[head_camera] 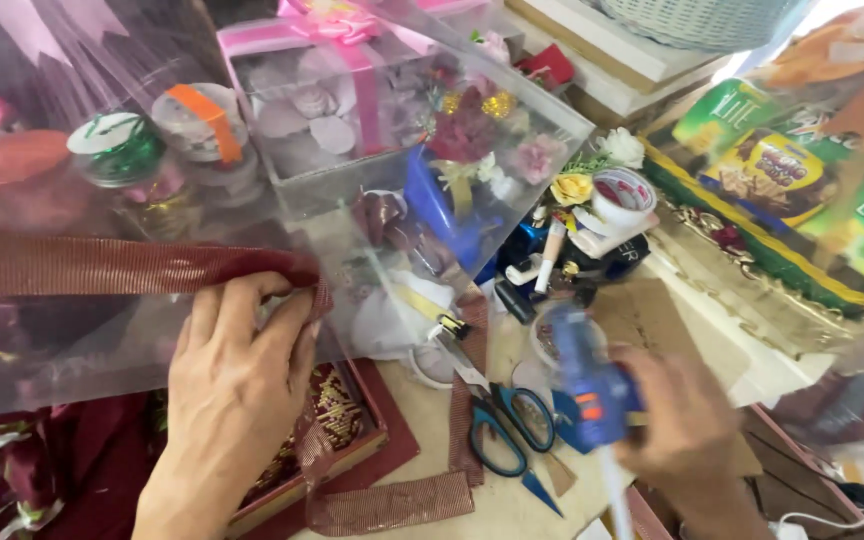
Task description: Attaching a decorative ribbon to a gift basket using a hot glue gun.
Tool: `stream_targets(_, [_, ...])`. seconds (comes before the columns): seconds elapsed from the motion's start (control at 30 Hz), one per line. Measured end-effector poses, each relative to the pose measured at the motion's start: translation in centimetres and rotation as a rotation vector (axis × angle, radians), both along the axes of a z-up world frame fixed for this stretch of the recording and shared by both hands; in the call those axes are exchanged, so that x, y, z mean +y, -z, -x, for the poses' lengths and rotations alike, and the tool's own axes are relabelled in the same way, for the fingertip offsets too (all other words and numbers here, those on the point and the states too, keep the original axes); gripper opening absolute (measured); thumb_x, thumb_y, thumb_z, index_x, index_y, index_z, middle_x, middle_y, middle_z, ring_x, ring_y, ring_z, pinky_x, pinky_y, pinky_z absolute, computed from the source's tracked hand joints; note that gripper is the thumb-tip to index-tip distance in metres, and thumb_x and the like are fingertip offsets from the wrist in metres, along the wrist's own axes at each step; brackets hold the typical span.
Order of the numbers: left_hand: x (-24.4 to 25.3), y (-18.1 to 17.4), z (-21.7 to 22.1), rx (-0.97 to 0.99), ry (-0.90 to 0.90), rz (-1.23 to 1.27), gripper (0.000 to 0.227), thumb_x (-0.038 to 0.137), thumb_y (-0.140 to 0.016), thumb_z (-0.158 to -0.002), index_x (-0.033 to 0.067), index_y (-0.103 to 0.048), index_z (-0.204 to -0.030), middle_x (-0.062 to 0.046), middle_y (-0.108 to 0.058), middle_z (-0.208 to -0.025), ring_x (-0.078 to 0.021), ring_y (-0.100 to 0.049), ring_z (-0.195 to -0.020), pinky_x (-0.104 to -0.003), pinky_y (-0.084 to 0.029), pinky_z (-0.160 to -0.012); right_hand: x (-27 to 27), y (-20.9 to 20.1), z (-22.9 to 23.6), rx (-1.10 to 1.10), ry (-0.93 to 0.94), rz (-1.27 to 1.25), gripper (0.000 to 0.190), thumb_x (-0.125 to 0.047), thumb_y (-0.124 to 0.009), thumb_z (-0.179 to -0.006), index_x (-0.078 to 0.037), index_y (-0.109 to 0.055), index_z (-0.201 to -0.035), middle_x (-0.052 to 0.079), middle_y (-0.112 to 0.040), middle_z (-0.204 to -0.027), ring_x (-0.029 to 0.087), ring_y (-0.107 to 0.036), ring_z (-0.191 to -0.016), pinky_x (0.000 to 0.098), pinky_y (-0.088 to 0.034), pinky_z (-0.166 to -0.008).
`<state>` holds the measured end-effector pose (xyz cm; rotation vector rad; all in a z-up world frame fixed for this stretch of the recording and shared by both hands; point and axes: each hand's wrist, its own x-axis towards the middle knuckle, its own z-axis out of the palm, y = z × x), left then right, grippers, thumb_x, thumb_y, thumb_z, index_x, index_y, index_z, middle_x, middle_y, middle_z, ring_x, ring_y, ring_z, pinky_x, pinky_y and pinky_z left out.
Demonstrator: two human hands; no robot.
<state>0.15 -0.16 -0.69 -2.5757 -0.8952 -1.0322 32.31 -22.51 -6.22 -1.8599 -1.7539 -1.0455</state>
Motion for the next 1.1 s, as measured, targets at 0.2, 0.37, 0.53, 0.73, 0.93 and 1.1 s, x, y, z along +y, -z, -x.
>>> stream_targets(0.2, [0.0, -0.1, 0.1, -0.012, 0.033, 0.081, 0.030, 0.017, -0.073, -0.085, 0.0132, -0.072, -0.114, -0.008, -0.058, -0.114, -0.0323, -0.055, -0.100, -0.048, -0.054, -0.083, -4.6, 5.7, -10.7, -0.151, 0.631, 0.184, 0.049, -0.029, -0.067, -0.068, -0.027, -0.071, -0.117, 0.001, -0.067, -0.096, 0.025, -0.071, -0.092, 0.0373, -0.060, -0.084])
stream_targets(0.37, [-0.2, 0.0, 0.4, -0.027, 0.029, 0.130, 0.026, 0.019, -0.069, -0.090, 0.0138, -0.072, -0.115, -0.007, -0.057, -0.115, -0.0303, -0.054, -0.105, -0.050, -0.055, -0.083, -2.9, 9.6, -15.3, 0.394, 0.657, 0.500, 0.070, -0.031, -0.066, -0.076, -0.018, -0.055, -0.143, 0.020, -0.066, -0.125, 0.044, -0.064, -0.117, 0.0547, -0.051, -0.102])
stream_targets(0.53, [-0.2, 0.1, 0.6, -0.038, 0.040, 0.098, 0.025, 0.016, -0.070, -0.088, 0.0118, -0.071, -0.113, -0.008, -0.056, -0.115, -0.0310, -0.054, -0.106, -0.047, -0.054, -0.081, -1.5, 5.1, -10.5, 0.383, 0.851, 0.696, 0.085, -0.040, -0.065, -0.073, -0.027, -0.044, -0.154, 0.019, -0.059, -0.142, 0.041, -0.056, -0.131, 0.0558, -0.047, -0.107])
stream_targets(0.73, [-0.3, 0.0, 0.7, -0.047, 0.069, 0.139, 0.018, 0.020, -0.066, -0.095, 0.0101, -0.069, -0.110, -0.010, -0.055, -0.116, -0.0329, -0.053, -0.108, -0.051, -0.055, -0.081, 2.8, -4.3, 8.4, 0.527, -0.293, 0.465, 0.037, -0.023, -0.064, -0.090, -0.021, -0.073, -0.126, 0.002, -0.068, -0.129, 0.017, -0.064, -0.122, 0.0334, -0.043, -0.110])
stream_targets(0.93, [-0.3, -0.1, 0.9, -0.057, 0.075, 0.117, 0.017, 0.023, -0.065, -0.095, 0.0112, -0.067, -0.107, -0.009, -0.054, -0.112, -0.0323, -0.053, -0.105, -0.050, -0.055, -0.075, 8.7, -4.1, 18.1, 0.010, -0.811, 0.484, 0.043, -0.023, -0.065, -0.090, -0.018, -0.068, -0.133, 0.011, -0.056, -0.088, 0.026, -0.055, -0.068, 0.0410, -0.043, -0.062])
stream_targets(1.1, [0.0, 0.5, 0.8, -0.071, 0.090, 0.101, 0.015, 0.023, -0.065, -0.096, 0.0130, -0.067, -0.106, -0.007, -0.053, -0.112, -0.0306, -0.052, -0.101, -0.048, -0.054, -0.075, 10.7, -3.1, 19.0, 0.017, -0.755, 0.446, 0.043, -0.042, -0.063, -0.098, -0.006, -0.067, -0.121, 0.015, -0.063, -0.097, 0.033, -0.060, -0.081, 0.0456, -0.045, -0.072])
